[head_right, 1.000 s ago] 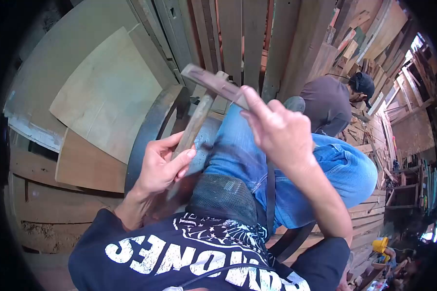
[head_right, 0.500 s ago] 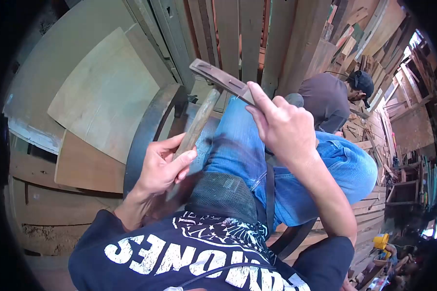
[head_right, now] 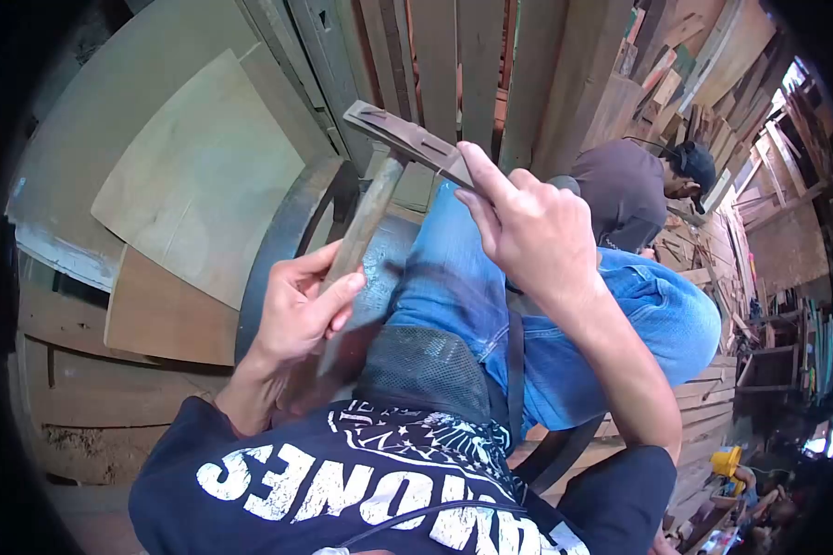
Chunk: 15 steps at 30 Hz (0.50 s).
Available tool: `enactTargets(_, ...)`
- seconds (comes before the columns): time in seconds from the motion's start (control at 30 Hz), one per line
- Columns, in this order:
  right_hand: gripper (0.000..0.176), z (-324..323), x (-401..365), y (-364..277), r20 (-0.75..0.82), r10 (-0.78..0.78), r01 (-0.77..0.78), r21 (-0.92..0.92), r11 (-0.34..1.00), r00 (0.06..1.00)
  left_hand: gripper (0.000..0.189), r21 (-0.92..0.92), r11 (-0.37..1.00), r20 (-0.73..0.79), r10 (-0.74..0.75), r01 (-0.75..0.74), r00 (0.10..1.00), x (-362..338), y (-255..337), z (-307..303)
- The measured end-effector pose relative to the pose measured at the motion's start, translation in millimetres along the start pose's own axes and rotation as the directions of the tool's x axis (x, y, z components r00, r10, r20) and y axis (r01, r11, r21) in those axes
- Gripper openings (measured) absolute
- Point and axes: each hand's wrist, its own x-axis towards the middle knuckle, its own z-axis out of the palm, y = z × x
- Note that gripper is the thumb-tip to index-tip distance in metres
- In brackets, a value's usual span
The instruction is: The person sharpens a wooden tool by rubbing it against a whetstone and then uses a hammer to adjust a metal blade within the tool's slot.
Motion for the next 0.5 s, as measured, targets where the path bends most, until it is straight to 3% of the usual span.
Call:
enactTargets(0.03,0.057,-5.4,-6.7,-12.3,-0.006,-0.004,0.004,-0.002,1.0,1.0,0.031,-0.009,1.0,-0.006,-0.009,0.009,1.0,-2.3,-2.3,1.6)
enactTargets(0.1,0.052,-16.4,-32.0,-45.0,0.145,-0.165,0.144,0.143,0.979,0.976,0.032,-0.018,1.0,-0.001,-0.016,0.016,1.0,2.2,-6.3,1.2)
enactTargets(0.13,0.05,-16.0,-31.4,-41.3,0.177,-0.16,0.136,0.142,0.981,0.971,0.033,0.015,1.0,0.014,-0.011,0.011,1.0,0.0,-9.9,-0.4)
enactTargets(0.17,0.051,-5.8,-23.3,-24.8,0.083,-0.152,0.142,0.112,0.983,0.985,0.035,0.05,0.999,0.028,0.015,-0.016,1.0,2.4,-10.8,-2.0)
enactTargets(0.23,0.051,-0.9,-0.2,0.8,0.032,0.062,-0.06,-0.057,0.997,0.998,0.033,0.052,0.998,0.005,-0.045,0.045,0.999,-1.8,-3.4,1.2)
enactTargets(0.27,0.051,-0.5,-6.4,-5.2,0.043,0.071,-0.068,-0.072,0.995,0.997,0.032,0.025,0.998,0.021,-0.057,0.056,0.998,-4.1,-4.1,2.4)
enactTargets(0.37,0.053,-14.7,-36.0,-41.8,0.193,-0.152,0.114,0.193,0.975,0.969,0.033,0.098,0.995,0.011,-0.032,0.031,0.999,-0.6,-16.0,-3.4)
enactTargets(0.4,0.046,-6.9,-27.3,-25.6,0.118,-0.205,0.184,0.169,0.968,0.972,0.034,0.075,0.997,0.014,0.001,-0.002,1.0,2.3,-14.9,-3.1)
enactTargets(0.5,0.046,4.0,-7.9,-1.5,0.055,0.04,-0.037,-0.049,0.998,0.998,0.035,0.032,0.999,0.023,0.011,-0.012,1.0,-5.8,-14.0,1.2)
